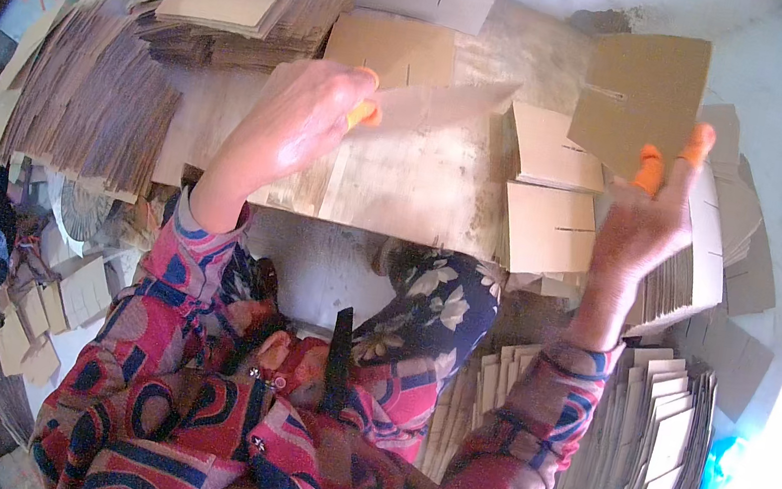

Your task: The person repeatedly picks up stacks of pre-scored cardboard sheets, separates them along the score lines, and places the separated pieces into a pile on the table. The process is continuous and repetitive.

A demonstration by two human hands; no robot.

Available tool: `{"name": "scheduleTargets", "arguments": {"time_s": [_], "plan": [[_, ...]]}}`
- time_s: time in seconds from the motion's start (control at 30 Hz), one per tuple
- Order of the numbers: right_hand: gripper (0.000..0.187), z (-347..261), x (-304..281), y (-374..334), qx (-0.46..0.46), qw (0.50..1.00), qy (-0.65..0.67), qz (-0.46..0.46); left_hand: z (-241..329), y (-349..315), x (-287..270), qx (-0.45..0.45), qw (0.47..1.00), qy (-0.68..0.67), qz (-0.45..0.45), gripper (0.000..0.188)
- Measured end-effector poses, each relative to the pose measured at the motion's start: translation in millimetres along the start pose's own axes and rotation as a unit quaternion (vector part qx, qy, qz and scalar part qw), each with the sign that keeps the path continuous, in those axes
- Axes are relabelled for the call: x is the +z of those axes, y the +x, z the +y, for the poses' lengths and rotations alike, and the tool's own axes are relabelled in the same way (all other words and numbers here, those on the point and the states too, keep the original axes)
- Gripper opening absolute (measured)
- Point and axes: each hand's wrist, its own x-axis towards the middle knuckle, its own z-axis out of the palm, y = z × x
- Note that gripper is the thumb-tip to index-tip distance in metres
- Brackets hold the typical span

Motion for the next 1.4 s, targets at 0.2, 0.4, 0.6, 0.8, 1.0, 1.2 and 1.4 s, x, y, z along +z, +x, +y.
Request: {"name": "scheduleTargets", "arguments": {"time_s": [0.2, 0.4, 0.6, 0.8, 1.0, 1.2, 1.4], "plan": [[0.05, -65, -54, 11, 0.108, 0.968, 0.211, -0.083, -37, -28, 76, 0.088, 0.989, -0.044, 0.106, 0.012], [0.05, -93, -54, 1, 0.163, 0.906, 0.327, -0.214, -52, -16, 89, 0.034, 0.996, -0.059, 0.054, 0.012], [0.051, -102, -40, -5, 0.124, 0.896, 0.332, -0.268, -45, -21, 93, 0.03, 0.996, -0.048, 0.061, 0.011], [0.049, -98, -26, -10, 0.101, 0.884, 0.332, -0.312, -37, -26, 90, 0.028, 0.995, -0.078, 0.056, 0.009], [0.051, -107, -3, -34, 0.082, 0.868, 0.287, -0.397, -35, -28, 91, 0.01, 0.995, -0.084, 0.051, 0.007], [0.061, -97, 25, -66, -0.019, 0.884, 0.172, -0.434, -35, -29, 91, 0.016, 0.995, -0.063, 0.072, 0.006], [0.061, -103, 21, -57, -0.166, 0.878, 0.143, -0.425, -34, -32, 87, 0.012, 0.993, -0.089, 0.072, 0.015]]}}
